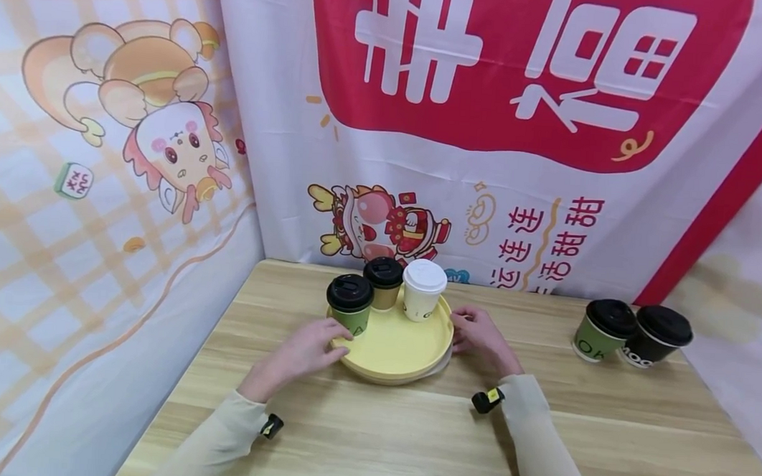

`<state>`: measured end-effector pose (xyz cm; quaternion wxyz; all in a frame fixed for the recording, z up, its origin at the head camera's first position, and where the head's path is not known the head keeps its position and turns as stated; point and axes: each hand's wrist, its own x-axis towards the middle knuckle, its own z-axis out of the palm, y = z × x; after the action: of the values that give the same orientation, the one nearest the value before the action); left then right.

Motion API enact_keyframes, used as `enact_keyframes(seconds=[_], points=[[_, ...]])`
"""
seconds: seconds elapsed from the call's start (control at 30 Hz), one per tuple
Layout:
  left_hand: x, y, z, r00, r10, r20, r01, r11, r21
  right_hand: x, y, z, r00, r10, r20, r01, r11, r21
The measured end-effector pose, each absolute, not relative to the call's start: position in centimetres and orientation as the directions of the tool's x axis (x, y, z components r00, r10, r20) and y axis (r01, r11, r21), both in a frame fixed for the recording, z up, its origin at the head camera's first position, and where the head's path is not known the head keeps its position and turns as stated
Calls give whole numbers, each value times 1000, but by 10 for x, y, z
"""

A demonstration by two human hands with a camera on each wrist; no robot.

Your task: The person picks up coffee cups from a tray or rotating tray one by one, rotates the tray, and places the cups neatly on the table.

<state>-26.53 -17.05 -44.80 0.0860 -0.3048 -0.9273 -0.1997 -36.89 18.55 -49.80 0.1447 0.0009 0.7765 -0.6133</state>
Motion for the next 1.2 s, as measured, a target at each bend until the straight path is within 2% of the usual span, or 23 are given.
enact_keyframes(seconds=[0.4,0.63,1.2], points=[[-258,-154,-451,-716,624,312,693,687,216,-369,186,-499,-962,-183,-202,159,224,-961],[-253,-144,-453,-661,667,344,732,674,97,-370,187,-498,-962,-177,-210,162,250,-954],[-250,-134,-456,-632,731,258,747,663,-49,-369,186,-497,-962,-174,-211,159,268,-950]])
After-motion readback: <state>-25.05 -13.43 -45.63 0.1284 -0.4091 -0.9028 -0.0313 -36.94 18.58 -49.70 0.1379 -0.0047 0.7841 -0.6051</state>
